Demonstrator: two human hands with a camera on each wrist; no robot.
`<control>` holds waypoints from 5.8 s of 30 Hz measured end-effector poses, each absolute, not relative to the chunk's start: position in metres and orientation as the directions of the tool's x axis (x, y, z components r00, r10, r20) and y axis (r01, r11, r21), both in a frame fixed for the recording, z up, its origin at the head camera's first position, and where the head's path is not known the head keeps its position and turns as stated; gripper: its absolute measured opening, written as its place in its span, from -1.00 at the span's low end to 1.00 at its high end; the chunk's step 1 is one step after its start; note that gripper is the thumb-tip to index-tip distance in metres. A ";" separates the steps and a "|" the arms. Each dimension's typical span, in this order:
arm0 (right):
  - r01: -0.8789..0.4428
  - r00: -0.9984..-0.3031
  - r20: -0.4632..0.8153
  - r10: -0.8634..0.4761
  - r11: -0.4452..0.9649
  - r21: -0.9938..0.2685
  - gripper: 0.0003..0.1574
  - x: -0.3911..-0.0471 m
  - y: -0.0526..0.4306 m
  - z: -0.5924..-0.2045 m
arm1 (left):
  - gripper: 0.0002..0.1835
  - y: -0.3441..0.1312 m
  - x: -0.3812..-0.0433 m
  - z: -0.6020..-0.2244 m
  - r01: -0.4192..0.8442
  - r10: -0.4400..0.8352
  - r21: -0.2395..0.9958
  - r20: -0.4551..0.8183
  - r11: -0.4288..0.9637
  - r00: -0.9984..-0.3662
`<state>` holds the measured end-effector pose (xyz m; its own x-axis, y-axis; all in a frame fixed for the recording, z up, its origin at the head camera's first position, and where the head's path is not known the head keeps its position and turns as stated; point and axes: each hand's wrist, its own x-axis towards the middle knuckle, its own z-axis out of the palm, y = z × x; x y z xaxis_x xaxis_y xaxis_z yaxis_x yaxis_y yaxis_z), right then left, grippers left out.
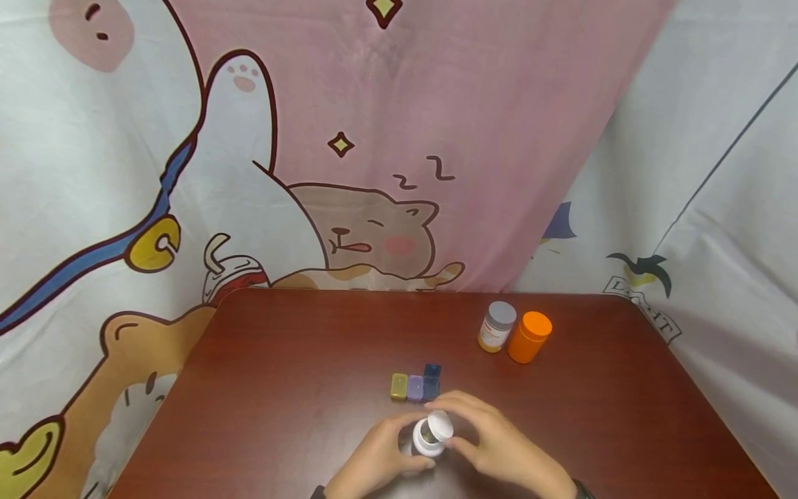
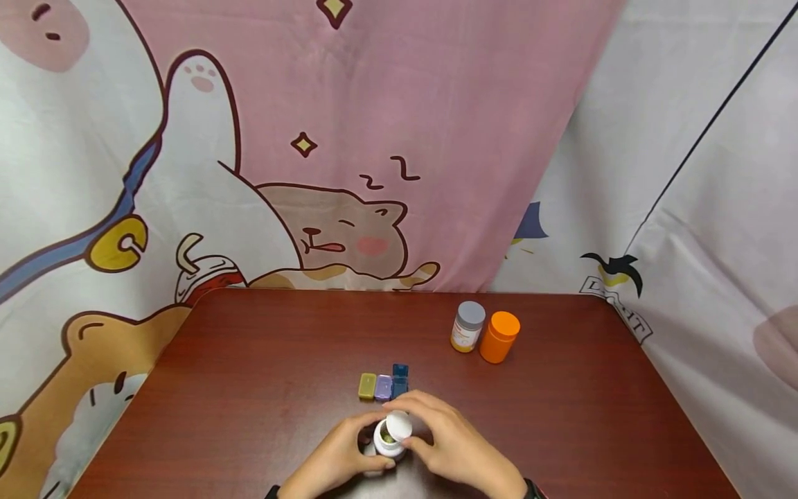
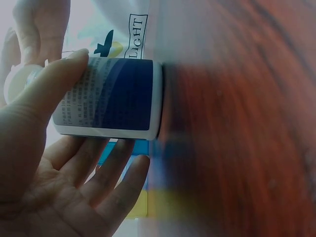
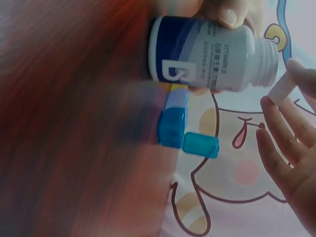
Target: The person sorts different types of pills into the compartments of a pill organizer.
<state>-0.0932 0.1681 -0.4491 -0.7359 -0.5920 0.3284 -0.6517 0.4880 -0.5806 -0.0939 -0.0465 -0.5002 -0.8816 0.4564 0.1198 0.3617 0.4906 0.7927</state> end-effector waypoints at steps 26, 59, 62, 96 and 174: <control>-0.346 -0.896 -0.063 -0.440 0.779 -0.523 -0.60 -0.066 0.300 -0.484 | -0.31 -0.046 -0.087 -0.494 0.362 0.435 0.704 0.083 0.611 -0.897; -0.317 -0.909 -0.081 -0.409 0.804 -0.503 -0.40 -0.057 0.324 -0.495 | -0.44 -0.048 -0.169 -0.478 0.507 0.484 0.321 0.154 0.800 -0.862; -0.320 -0.914 -0.074 -0.400 0.820 -0.474 -0.43 -0.057 0.322 -0.494 | -0.47 -0.045 -0.172 -0.479 0.519 0.494 0.299 0.159 0.801 -0.855; -0.419 -0.826 0.061 -0.560 0.537 -0.732 -0.19 -0.104 0.156 -0.488 | -0.54 -0.043 -0.173 -0.484 0.462 0.424 0.277 0.188 0.843 -0.886; -0.569 -0.781 0.391 -0.487 0.812 -0.127 -0.30 -0.163 0.182 -0.469 | -0.54 -0.044 -0.171 -0.486 0.443 0.404 0.308 0.185 0.842 -0.896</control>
<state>-0.1634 0.1816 -0.4686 -0.7813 -0.4867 0.3907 -0.5693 0.8124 -0.1265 -0.1715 -0.0443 -0.4860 -0.8958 0.4041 0.1853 0.4434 0.8418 0.3078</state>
